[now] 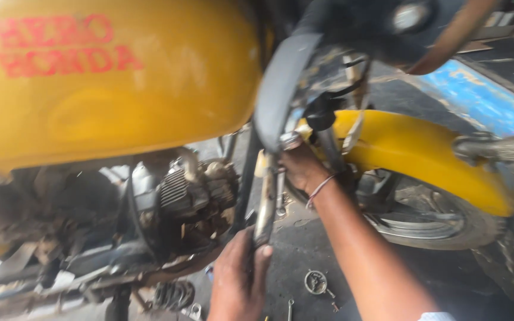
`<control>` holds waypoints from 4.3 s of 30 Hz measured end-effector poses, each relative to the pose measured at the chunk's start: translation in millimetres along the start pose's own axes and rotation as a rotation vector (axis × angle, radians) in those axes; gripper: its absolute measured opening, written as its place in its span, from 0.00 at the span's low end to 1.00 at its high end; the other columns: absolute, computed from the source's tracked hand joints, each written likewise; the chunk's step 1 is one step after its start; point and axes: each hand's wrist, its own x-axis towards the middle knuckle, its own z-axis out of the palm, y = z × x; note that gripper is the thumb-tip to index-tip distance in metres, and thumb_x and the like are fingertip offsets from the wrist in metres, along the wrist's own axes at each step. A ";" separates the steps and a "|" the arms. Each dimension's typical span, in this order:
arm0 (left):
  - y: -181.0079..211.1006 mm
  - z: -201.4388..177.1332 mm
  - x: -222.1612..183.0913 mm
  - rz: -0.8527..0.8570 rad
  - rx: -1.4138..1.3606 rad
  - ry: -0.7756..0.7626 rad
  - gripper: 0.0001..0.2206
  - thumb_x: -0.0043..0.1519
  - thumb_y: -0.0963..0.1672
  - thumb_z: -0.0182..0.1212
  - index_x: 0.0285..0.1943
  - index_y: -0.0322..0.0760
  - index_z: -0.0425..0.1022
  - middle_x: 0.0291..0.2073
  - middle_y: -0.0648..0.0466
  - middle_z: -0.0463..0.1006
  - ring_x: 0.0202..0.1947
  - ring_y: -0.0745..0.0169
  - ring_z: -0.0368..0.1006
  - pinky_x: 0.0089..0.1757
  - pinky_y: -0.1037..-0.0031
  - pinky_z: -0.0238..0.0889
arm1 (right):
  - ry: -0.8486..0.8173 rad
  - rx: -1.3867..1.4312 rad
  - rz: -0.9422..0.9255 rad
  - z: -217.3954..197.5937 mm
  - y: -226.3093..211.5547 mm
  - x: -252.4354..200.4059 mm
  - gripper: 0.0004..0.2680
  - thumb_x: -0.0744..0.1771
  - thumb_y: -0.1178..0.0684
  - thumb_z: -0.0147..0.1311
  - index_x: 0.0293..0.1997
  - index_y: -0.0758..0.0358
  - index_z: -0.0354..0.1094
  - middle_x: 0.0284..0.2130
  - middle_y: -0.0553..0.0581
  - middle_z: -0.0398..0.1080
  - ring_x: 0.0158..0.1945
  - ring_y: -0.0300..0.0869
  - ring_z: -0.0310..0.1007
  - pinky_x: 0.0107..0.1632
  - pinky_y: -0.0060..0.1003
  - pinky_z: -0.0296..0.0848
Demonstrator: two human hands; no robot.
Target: The recorder is repairing a yellow motorcycle.
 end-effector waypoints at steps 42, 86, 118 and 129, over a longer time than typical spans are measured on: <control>-35.1 -95.0 -12.4 -0.452 -0.603 0.464 0.05 0.70 0.36 0.56 0.52 0.29 0.74 0.38 0.50 0.78 0.39 0.66 0.77 0.41 0.75 0.74 | -0.149 0.019 -0.124 -9.3 -7.8 -8.9 0.10 0.65 0.66 0.58 0.40 0.52 0.63 0.32 0.47 0.67 0.27 0.32 0.63 0.23 0.27 0.54; -36.0 -119.0 -18.4 -0.447 -0.577 0.544 0.09 0.63 0.37 0.60 0.51 0.26 0.74 0.37 0.52 0.79 0.38 0.66 0.77 0.40 0.76 0.72 | -0.042 -0.111 -0.058 25.8 -27.7 -28.6 0.05 0.69 0.47 0.56 0.43 0.53 0.70 0.29 0.43 0.72 0.29 0.30 0.72 0.25 0.29 0.68; -59.5 -113.8 -17.7 -0.449 -0.655 0.433 0.06 0.64 0.35 0.58 0.48 0.27 0.75 0.37 0.51 0.77 0.36 0.66 0.75 0.40 0.76 0.71 | 0.228 -0.806 0.490 -196.3 464.3 -251.6 0.12 0.58 0.54 0.66 0.40 0.70 0.75 0.33 0.63 0.79 0.38 0.48 0.81 0.41 0.44 0.79; -55.7 -50.6 -3.0 -0.582 -0.609 0.155 0.06 0.61 0.37 0.58 0.45 0.28 0.75 0.41 0.50 0.81 0.41 0.64 0.80 0.47 0.71 0.77 | 0.578 -0.714 0.216 -135.7 313.4 -225.9 0.10 0.67 0.52 0.57 0.29 0.67 0.71 0.19 0.55 0.68 0.24 0.42 0.64 0.28 0.43 0.65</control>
